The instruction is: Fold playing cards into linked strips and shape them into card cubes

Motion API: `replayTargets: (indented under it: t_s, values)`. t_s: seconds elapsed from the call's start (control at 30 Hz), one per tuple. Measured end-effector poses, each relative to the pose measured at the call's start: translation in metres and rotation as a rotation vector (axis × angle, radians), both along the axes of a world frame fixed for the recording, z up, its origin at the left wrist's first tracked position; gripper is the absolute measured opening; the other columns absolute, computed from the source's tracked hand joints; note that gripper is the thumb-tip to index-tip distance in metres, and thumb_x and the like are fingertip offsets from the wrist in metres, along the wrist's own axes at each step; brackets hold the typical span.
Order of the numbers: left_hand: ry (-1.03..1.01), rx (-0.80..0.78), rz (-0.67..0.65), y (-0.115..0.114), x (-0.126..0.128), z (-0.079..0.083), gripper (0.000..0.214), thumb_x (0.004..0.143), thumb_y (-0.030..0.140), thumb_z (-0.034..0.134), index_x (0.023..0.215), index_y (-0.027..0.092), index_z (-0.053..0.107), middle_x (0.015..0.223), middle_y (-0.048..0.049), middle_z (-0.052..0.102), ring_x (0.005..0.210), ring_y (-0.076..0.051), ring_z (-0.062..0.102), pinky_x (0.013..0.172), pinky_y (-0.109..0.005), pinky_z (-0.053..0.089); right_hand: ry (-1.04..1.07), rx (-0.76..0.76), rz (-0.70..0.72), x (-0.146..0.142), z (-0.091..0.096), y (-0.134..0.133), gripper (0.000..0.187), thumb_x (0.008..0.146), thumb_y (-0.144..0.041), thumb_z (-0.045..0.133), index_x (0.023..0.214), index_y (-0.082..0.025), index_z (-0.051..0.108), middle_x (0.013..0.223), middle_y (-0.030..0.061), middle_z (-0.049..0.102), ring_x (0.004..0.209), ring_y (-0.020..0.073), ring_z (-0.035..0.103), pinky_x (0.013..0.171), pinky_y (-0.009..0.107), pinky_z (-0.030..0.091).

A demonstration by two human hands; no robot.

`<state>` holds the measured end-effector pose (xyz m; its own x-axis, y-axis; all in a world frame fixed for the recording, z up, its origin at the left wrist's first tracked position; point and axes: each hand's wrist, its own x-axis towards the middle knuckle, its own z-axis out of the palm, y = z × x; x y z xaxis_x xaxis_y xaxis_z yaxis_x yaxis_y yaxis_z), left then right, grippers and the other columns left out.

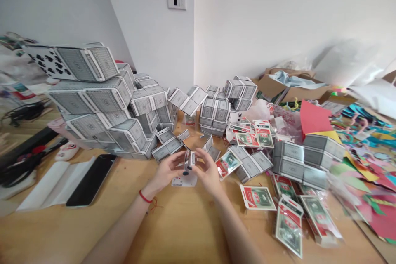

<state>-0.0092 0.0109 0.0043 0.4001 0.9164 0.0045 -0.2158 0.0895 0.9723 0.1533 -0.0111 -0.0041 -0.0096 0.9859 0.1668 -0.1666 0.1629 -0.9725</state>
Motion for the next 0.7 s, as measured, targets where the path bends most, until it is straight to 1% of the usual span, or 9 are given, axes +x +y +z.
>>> replayTargets:
  t_s: [0.07,0.17,0.23,0.3,0.37,0.43,0.53,0.6,0.7]
  values:
    - [0.001,0.035,-0.008,0.000,0.001,-0.002,0.063,0.058,0.013,0.072,0.116,0.019,0.050,0.124,-0.0128,0.051,0.114,-0.026,0.047,0.093,-0.042,0.042,-0.012,0.003,-0.021,0.000,0.000,-0.001,0.054,0.064,-0.030,0.070,0.114,-0.024,0.049,0.114,0.0085,0.055,0.099,0.0225,0.052,0.083,0.038,0.044]
    - [0.022,0.082,-0.020,-0.001,0.002,-0.004,0.061,0.060,0.012,0.070,0.117,0.019,0.049,0.125,-0.0126,0.050,0.116,-0.025,0.046,0.094,-0.042,0.041,-0.031,0.006,-0.035,-0.001,0.003,-0.002,0.056,0.063,-0.029,0.071,0.114,-0.025,0.048,0.111,0.0080,0.056,0.076,0.0160,0.054,0.067,0.031,0.047]
    - [0.050,0.120,-0.018,-0.001,0.002,-0.005,0.061,0.062,0.010,0.069,0.119,0.020,0.048,0.126,-0.0125,0.049,0.117,-0.025,0.045,0.095,-0.041,0.041,0.000,-0.006,-0.009,-0.002,0.006,-0.003,0.057,0.063,-0.029,0.071,0.115,-0.026,0.047,0.111,0.0077,0.055,0.060,0.0107,0.049,0.054,0.026,0.044]
    - [0.091,0.171,-0.012,-0.002,0.003,-0.005,0.060,0.063,0.010,0.067,0.119,0.019,0.046,0.126,-0.0127,0.048,0.117,-0.024,0.045,0.096,-0.041,0.040,0.042,-0.029,0.019,-0.003,0.008,-0.004,0.058,0.062,-0.030,0.071,0.115,-0.027,0.047,0.115,0.0076,0.053,0.054,0.0081,0.045,0.047,0.024,0.040]
    - [0.159,0.238,0.009,-0.003,0.002,-0.004,0.059,0.065,0.011,0.065,0.120,0.019,0.046,0.126,-0.0122,0.048,0.116,-0.023,0.045,0.097,-0.041,0.040,0.072,-0.054,0.026,-0.004,0.010,-0.005,0.058,0.061,-0.030,0.071,0.114,-0.028,0.048,0.118,0.0075,0.051,0.054,0.0078,0.045,0.047,0.023,0.040]
    - [0.253,0.318,0.049,-0.004,0.001,-0.003,0.057,0.067,0.013,0.063,0.120,0.021,0.045,0.126,-0.0109,0.048,0.115,-0.022,0.047,0.097,-0.041,0.040,0.092,-0.083,0.041,-0.004,0.010,-0.005,0.061,0.059,-0.030,0.072,0.115,-0.028,0.049,0.116,0.0075,0.053,0.055,0.0086,0.047,0.048,0.024,0.042]
    - [0.425,0.470,0.110,-0.004,-0.001,-0.001,0.055,0.069,0.011,0.060,0.120,0.023,0.046,0.124,-0.0089,0.050,0.114,-0.021,0.047,0.096,-0.042,0.040,0.123,-0.133,0.094,-0.004,0.007,-0.003,0.064,0.058,-0.031,0.073,0.117,-0.025,0.049,0.098,0.0061,0.062,0.057,0.0106,0.050,0.052,0.025,0.044]
    - [0.523,0.571,0.146,-0.005,-0.003,-0.001,0.055,0.068,0.008,0.058,0.119,0.024,0.047,0.122,-0.0079,0.051,0.114,-0.021,0.046,0.097,-0.043,0.039,0.147,-0.177,0.092,-0.004,0.004,-0.001,0.059,0.060,-0.034,0.071,0.115,-0.023,0.053,0.087,0.0045,0.064,0.058,0.0115,0.053,0.054,0.025,0.045]
    - [0.592,0.659,0.170,-0.006,-0.003,-0.001,0.057,0.066,0.003,0.057,0.118,0.025,0.048,0.121,-0.0063,0.053,0.114,-0.021,0.046,0.099,-0.043,0.037,0.143,-0.265,0.057,-0.004,-0.003,0.001,0.045,0.063,-0.039,0.069,0.103,-0.019,0.062,0.075,0.0029,0.064,0.054,0.0109,0.053,0.050,0.023,0.043]
